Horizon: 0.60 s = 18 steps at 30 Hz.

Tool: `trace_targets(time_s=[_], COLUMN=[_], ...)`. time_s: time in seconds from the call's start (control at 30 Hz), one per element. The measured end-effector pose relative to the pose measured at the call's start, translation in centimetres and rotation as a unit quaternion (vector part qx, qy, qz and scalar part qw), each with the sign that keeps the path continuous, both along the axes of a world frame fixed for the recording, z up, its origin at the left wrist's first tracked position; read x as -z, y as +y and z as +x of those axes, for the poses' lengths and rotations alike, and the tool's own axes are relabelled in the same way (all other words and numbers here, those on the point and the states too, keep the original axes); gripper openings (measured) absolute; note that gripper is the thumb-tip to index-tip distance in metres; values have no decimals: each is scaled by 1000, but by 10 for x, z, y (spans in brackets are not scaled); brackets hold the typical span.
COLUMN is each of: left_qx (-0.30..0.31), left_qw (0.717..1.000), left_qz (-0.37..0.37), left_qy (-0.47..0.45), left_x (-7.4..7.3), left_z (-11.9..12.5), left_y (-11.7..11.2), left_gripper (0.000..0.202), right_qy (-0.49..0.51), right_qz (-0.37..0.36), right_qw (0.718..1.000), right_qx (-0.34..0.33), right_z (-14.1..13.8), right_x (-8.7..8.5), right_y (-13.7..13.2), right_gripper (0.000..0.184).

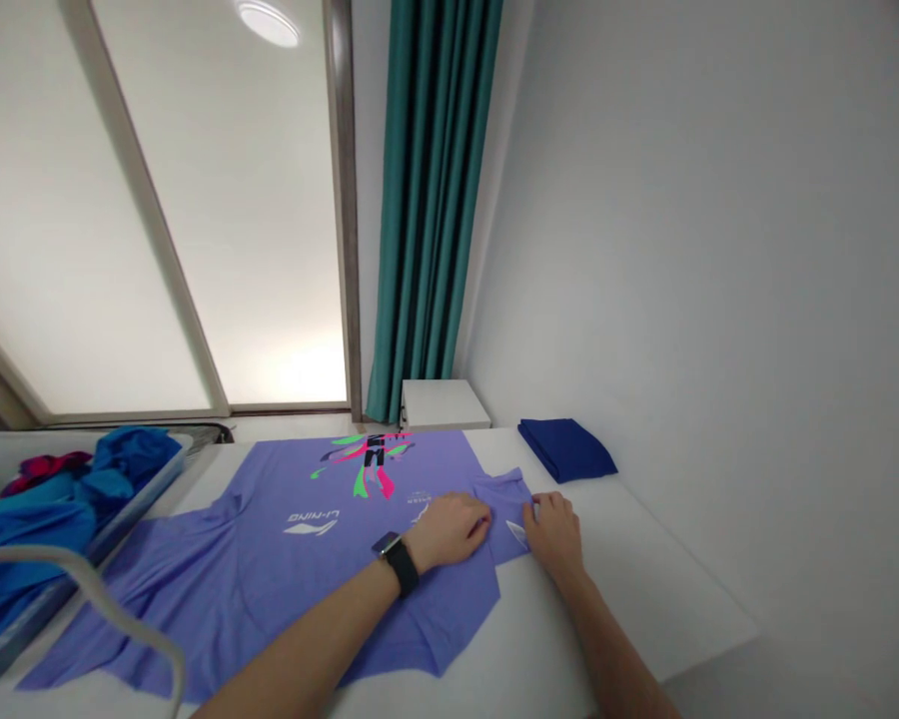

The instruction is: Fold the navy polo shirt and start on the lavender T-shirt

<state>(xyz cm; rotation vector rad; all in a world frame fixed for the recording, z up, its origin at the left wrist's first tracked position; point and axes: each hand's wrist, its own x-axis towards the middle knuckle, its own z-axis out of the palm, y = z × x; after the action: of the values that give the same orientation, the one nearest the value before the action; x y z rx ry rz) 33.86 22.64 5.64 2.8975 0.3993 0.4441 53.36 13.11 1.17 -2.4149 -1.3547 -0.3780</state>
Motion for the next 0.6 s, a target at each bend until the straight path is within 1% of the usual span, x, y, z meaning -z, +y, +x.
trace_targets(time_s=[0.07, 0.13, 0.2, 0.23, 0.3, 0.33, 0.4, 0.47, 0.5, 0.53, 0.57, 0.6], left_qx=[4, -4, -9, -10, -9, -10, -9, -5, -3, -1, 1, 4], left_qw=[1000, 999, 997, 995, 991, 989, 987, 986, 986, 986, 987, 988], left_qz=[0, -12, -40, -58, -91, -103, -118, -124, -125, -126, -123, -118], left_qy=[-16, -39, -64, -77, -98, -105, -110, -109, -109, -107, -104, -98], left_x=[8, 15, 20, 21, 23, 23, 22, 21, 21, 21, 21, 21], left_z=[5, 7, 6, 5, 5, 4, 4, 4, 4, 4, 4, 3], left_y=[-3, -4, -2, -1, 1, 2, 2, 3, 3, 3, 3, 2], left_gripper=[16, 16, 17, 17, 19, 20, 21, 21, 22, 22, 22, 22], right_qy=[-9, 2, 43, 79, 184, 249, 377, 465, 492, 508, 510, 496], right_qz=[6, 23, 55, 77, 124, 143, 167, 175, 171, 160, 144, 125], right_qw=[1000, 999, 995, 990, 968, 949, 901, 858, 845, 839, 842, 854], right_qx=[-8, -34, -70, -89, -117, -127, -136, -129, -122, -115, -106, -97], right_z=[-2, -3, -1, 0, 2, 2, 4, 7, 10, 14, 18, 24], right_x=[3, 5, 6, 6, 4, 2, -5, -13, -18, -23, -28, -32], right_y=[1, 3, 6, 8, 12, 14, 17, 20, 21, 22, 24, 25], right_gripper=[18, 14, 12, 12, 16, 18, 25, 32, 36, 39, 42, 45])
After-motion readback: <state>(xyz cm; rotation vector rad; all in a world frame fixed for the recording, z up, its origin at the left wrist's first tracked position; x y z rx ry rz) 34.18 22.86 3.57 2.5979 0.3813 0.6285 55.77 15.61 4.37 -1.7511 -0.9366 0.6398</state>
